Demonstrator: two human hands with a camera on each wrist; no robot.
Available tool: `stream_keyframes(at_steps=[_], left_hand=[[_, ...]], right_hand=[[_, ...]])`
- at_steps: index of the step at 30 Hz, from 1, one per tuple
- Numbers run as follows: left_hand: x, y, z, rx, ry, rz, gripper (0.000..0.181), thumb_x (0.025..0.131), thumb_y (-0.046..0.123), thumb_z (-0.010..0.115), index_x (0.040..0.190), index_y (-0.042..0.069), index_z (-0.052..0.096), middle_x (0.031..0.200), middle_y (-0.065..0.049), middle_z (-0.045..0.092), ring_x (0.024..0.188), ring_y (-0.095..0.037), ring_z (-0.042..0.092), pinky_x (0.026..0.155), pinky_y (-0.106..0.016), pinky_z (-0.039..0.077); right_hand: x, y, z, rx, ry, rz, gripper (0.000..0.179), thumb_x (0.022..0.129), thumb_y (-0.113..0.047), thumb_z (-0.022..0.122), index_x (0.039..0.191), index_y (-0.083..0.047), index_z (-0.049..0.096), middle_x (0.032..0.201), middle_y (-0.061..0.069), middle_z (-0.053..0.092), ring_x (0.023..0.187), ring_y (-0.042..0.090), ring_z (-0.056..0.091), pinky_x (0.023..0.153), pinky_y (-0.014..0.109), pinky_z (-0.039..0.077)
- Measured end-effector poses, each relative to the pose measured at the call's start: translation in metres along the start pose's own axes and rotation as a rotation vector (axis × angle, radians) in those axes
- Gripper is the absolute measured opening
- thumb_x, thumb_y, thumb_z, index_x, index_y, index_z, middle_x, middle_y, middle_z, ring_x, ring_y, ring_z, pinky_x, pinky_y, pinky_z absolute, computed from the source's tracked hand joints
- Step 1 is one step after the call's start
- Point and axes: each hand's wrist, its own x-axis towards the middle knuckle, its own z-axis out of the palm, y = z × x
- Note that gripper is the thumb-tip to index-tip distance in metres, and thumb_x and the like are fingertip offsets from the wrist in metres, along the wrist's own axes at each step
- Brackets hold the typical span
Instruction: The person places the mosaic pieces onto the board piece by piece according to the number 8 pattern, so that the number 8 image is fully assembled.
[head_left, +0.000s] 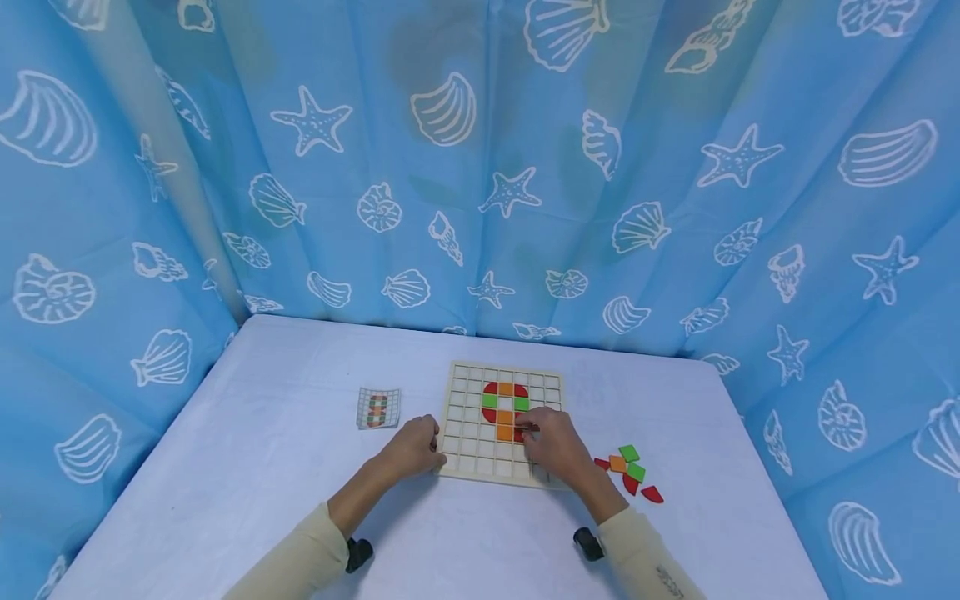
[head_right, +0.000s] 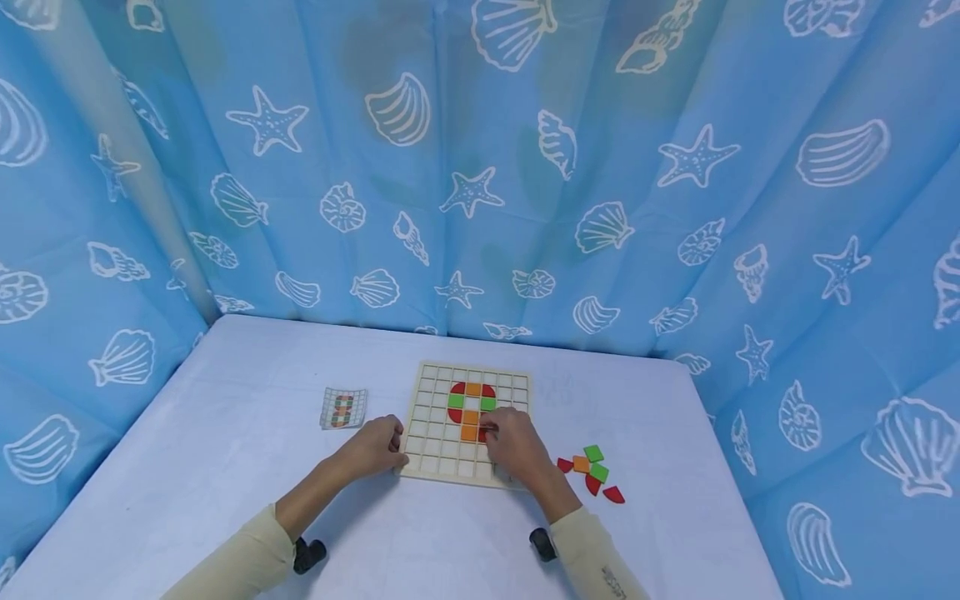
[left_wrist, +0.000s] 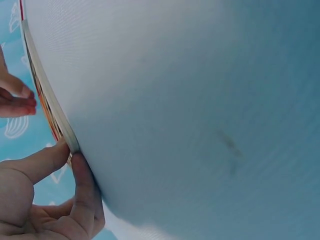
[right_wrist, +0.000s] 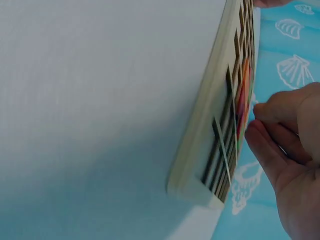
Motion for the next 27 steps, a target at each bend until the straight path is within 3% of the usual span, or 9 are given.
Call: stream_keyframes(at_steps=[5,10,19,23,27], left_hand=[[-0.001,0.002,-0.003,0.009,-0.002,-0.018,0.035,0.08,0.006,0.078,0.101,-0.004,0.053,0.08,-0.005,0.049,0.069,-0.017,0.046,0.058,-0.03,0.04],[0.0,0.003,-0.002,0.0,-0.006,-0.004,0.034,0.08,0.006,0.078,0.102,-0.004,0.053,0.08,-0.006,0.05,0.069,-0.017,0.046,0.059,-0.03,0.04],[-0.001,0.002,0.0,-0.019,0.003,0.021,0.035,0.08,0.005,0.077,0.103,-0.006,0.053,0.081,-0.007,0.051,0.069,-0.017,0.046,0.06,-0.031,0.041],[0.0,0.004,-0.001,-0.017,-0.002,0.015,0.034,0.081,0.005,0.077,0.102,-0.005,0.052,0.08,-0.006,0.049,0.068,-0.017,0.046,0.059,-0.031,0.04],[0.003,0.003,0.002,0.042,0.006,-0.013,0.042,0.079,0.008,0.079,0.109,-0.005,0.052,0.084,-0.005,0.046,0.074,-0.016,0.045,0.062,-0.03,0.041]], right_hand=[[-0.006,0.008,-0.02,-0.032,0.092,0.035,0.03,0.085,-0.011,0.075,0.115,-0.008,0.071,0.113,0.007,0.067,0.102,0.02,0.062,0.086,0.038,0.053],[-0.025,0.037,-0.046,-0.108,0.165,0.084,0.029,0.085,-0.011,0.075,0.113,-0.005,0.069,0.112,0.011,0.067,0.099,0.024,0.065,0.084,0.04,0.054],[-0.065,0.084,-0.07,-0.196,0.094,0.249,0.034,0.081,-0.011,0.077,0.111,0.002,0.067,0.109,0.021,0.064,0.1,0.036,0.06,0.081,0.047,0.054],[-0.071,0.098,-0.068,-0.173,0.086,0.28,0.034,0.08,-0.01,0.078,0.109,0.004,0.068,0.105,0.02,0.065,0.094,0.033,0.06,0.081,0.046,0.054],[-0.071,0.105,-0.065,-0.163,0.093,0.283,0.03,0.082,-0.009,0.077,0.108,0.005,0.068,0.104,0.02,0.066,0.092,0.032,0.061,0.081,0.045,0.054]])
